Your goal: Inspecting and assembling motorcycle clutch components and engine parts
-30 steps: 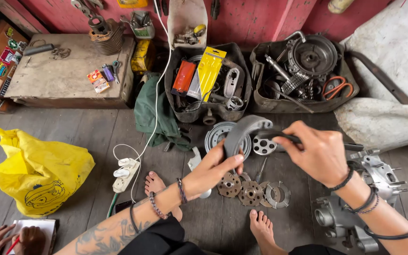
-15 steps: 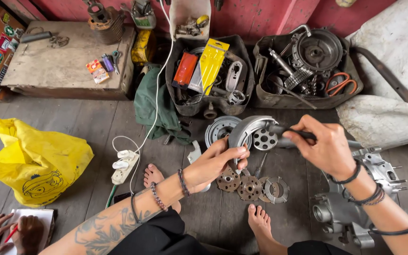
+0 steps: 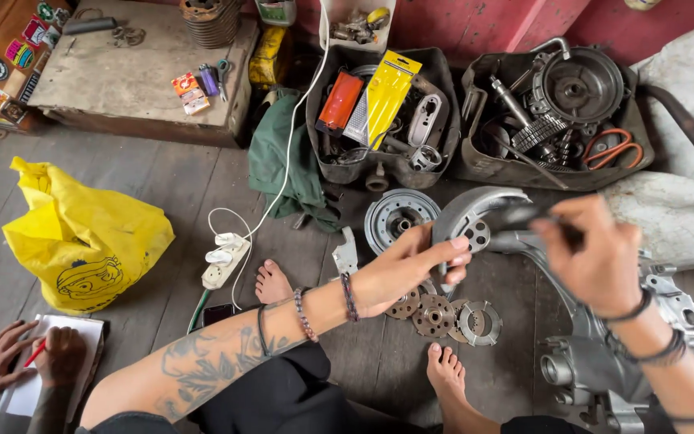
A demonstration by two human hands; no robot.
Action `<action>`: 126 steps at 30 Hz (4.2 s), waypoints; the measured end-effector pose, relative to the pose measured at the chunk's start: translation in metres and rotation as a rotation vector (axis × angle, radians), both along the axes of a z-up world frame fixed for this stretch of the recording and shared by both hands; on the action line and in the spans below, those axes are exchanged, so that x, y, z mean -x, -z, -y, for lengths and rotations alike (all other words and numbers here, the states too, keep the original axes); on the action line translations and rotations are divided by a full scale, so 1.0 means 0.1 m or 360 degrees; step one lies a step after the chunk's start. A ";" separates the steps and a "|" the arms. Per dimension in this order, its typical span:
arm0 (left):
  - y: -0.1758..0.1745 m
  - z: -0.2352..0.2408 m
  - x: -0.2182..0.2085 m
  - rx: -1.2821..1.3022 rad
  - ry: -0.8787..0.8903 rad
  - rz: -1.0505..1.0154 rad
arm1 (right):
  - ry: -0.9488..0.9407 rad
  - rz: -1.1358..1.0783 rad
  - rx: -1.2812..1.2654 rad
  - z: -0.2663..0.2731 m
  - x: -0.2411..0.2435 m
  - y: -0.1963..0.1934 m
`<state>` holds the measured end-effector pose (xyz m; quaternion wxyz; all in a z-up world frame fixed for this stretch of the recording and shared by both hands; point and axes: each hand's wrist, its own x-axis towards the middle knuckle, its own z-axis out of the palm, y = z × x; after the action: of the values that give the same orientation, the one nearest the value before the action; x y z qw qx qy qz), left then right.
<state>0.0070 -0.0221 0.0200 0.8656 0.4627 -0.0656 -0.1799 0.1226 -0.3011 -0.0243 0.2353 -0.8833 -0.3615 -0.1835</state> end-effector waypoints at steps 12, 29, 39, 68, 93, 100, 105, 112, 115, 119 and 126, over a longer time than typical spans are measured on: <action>0.10 -0.03 0.00 -0.0055 0.0225 -0.0209 | -0.0256 -0.0460 -0.0131 -0.56 0.29 -0.58; 0.30 -0.09 -0.11 -0.0017 -0.0243 -0.0827 | -0.0161 0.0141 0.0246 -0.22 0.19 -0.10; 0.36 -0.14 -0.10 -0.0360 -0.0217 -0.0568 | 0.0035 -0.0752 -0.0134 -0.15 0.08 -0.24; 0.20 -0.21 0.02 -0.0692 -0.0207 0.0502 | -0.0543 -0.0319 -0.0303 -0.27 0.44 -0.63; 0.03 -0.13 0.00 -0.0315 -0.0372 -0.0058 | -0.0209 -0.0754 -0.0565 0.03 0.11 -0.10; 0.20 -0.05 -0.04 -0.1107 -0.0209 0.0272 | -0.0188 -0.0890 -0.0706 -0.18 0.34 -0.48; 0.19 0.01 0.04 -0.1638 0.0164 0.0756 | -0.0389 -0.0925 0.0004 -0.36 0.40 -0.63; 0.30 -0.04 -0.01 -0.1254 -0.0366 0.0944 | -0.0402 -0.0837 -0.0070 -0.35 0.45 -0.48; 0.29 0.01 -0.03 -0.1221 -0.0559 0.0418 | -0.0104 -0.0722 -0.0247 -0.40 0.49 -0.42; 0.25 0.26 0.06 -0.1173 -0.0140 0.0255 | -0.0130 -0.0604 -0.0308 -0.53 0.66 -0.20; 0.27 0.10 -0.03 -0.1340 -0.0572 0.0694 | -0.0189 -0.0728 -0.0253 -0.54 0.68 -0.49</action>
<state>0.0101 -0.0316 -0.0072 0.5874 0.8023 -0.0861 0.0619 0.0548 -0.2474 0.0249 0.3901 -0.8578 -0.3345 0.0074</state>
